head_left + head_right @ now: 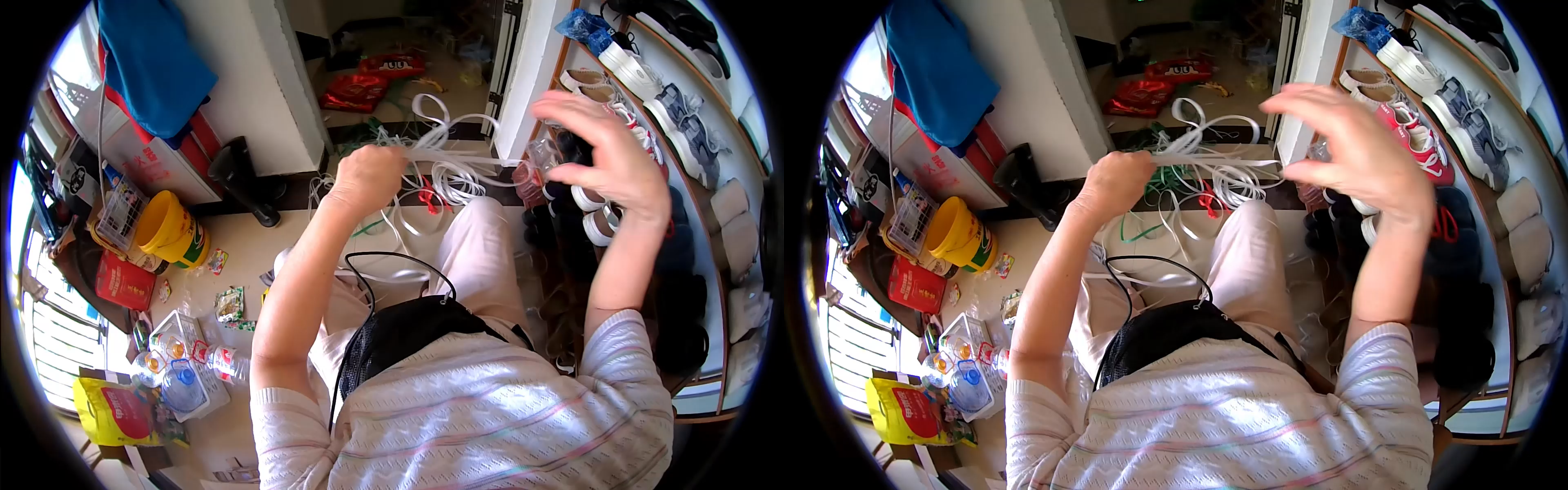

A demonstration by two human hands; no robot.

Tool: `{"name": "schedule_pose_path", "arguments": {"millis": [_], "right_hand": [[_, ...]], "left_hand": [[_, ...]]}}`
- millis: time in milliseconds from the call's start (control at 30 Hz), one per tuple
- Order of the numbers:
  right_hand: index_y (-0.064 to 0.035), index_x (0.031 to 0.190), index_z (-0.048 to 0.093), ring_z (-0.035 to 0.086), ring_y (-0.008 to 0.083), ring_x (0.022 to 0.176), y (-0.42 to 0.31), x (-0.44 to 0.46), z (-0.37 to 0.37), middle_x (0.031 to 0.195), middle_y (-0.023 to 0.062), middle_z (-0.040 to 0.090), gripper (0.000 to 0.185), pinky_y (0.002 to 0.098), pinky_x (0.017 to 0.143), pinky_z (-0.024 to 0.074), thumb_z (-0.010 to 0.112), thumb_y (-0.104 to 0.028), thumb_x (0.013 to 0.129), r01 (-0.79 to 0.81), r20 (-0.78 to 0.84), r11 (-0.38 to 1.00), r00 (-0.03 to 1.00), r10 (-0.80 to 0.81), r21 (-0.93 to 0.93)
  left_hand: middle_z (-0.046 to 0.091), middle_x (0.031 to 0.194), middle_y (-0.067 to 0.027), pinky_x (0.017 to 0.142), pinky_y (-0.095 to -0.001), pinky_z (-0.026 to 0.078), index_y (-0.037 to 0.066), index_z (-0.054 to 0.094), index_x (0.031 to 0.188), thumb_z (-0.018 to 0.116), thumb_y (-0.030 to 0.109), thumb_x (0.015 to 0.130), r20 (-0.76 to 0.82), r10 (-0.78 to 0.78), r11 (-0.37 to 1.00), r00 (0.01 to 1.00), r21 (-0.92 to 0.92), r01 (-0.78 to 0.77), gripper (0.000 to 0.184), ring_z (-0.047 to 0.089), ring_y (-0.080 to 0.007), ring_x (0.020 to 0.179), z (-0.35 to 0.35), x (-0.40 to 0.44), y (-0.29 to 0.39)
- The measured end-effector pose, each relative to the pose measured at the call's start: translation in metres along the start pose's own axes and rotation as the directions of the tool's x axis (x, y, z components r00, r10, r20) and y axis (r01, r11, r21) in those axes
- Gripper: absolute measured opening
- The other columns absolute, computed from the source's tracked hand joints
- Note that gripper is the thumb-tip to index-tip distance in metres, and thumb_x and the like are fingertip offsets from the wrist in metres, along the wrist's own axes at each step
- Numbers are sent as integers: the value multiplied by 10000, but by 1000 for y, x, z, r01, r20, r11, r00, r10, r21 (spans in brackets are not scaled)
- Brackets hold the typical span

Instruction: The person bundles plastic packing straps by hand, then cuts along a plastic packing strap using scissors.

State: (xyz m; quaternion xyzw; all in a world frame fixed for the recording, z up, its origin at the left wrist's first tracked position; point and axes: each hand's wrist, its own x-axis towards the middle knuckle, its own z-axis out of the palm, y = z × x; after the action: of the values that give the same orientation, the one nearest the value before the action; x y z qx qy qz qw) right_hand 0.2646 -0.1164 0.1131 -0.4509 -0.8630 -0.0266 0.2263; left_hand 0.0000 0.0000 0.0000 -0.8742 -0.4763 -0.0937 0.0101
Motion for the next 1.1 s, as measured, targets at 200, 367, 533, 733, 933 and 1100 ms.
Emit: {"name": "schedule_pose_path", "arguments": {"millis": [200, 367, 533, 733, 933, 1100], "right_hand": [[5, 1277, 409, 462, 191, 1177, -19, 38, 86, 1229, 107, 527, 658, 314, 1009, 328, 726, -162, 725, 168, -152, 840, 983, -103, 515], [9, 986, 553, 538, 97, 549, 20, 39, 156, 741, 66, 618, 287, 240, 525, 438, 543, -263, 894, -212, 294, 768, 955, 33, 605], [-18, 832, 553, 357, 28, 465, 17, 31, 151, 547, -61, 407, 306, 179, 433, 310, 483, -300, 929, -252, 210, 386, 967, 147, 887], [-62, 736, 470, 246, 35, 402, 34, 22, 145, 493, -57, 289, 375, 190, 354, 191, 412, -371, 942, -390, 390, 46, 921, 24, 919], [-44, 752, 490, 275, 34, 404, 33, 39, 127, 508, -72, 311, 398, 181, 352, 215, 463, -407, 914, -181, 191, -114, 978, 80, 977], [-58, 763, 606, 595, 262, 576, 66, 53, 154, 649, 103, 600, 284, 363, 525, 455, 530, -310, 870, -256, -55, 967, 965, 255, -14]], "left_hand": [[617, 715, -146, 632, -445, 489, 67, 552, 842, 504, 87, 759, -31, 111, 994, 993, 3, -111, 98, 611, -344, 724, -17, -11, 35], [607, 698, -155, 612, -400, 483, 51, 569, 832, 591, 141, 745, -75, 239, 970, 968, -24, -241, 127, 618, -286, 692, -20, -19, 20], [581, 694, -41, 586, -242, 439, -18, 584, 1049, 701, 137, 743, -10, 186, 676, 982, -724, -135, 363, 489, -77, 640, -44, -22, 4], [562, 656, 3, 466, -185, 374, -28, 626, 1016, 629, 66, 799, -70, -33, 237, 997, -970, -60, 237, 442, -42, 505, -28, -18, -31], [541, 581, -20, 475, -225, 390, 24, 649, 980, 575, 161, 864, -167, -115, 537, 979, -839, -80, 193, 466, -77, 495, 21, -3, -5], [626, 753, -162, 639, -361, 481, 34, 641, 894, 583, 172, 802, -139, 199, 949, 970, -218, -226, 176, 605, -308, 704, -4, -26, 27]]}}
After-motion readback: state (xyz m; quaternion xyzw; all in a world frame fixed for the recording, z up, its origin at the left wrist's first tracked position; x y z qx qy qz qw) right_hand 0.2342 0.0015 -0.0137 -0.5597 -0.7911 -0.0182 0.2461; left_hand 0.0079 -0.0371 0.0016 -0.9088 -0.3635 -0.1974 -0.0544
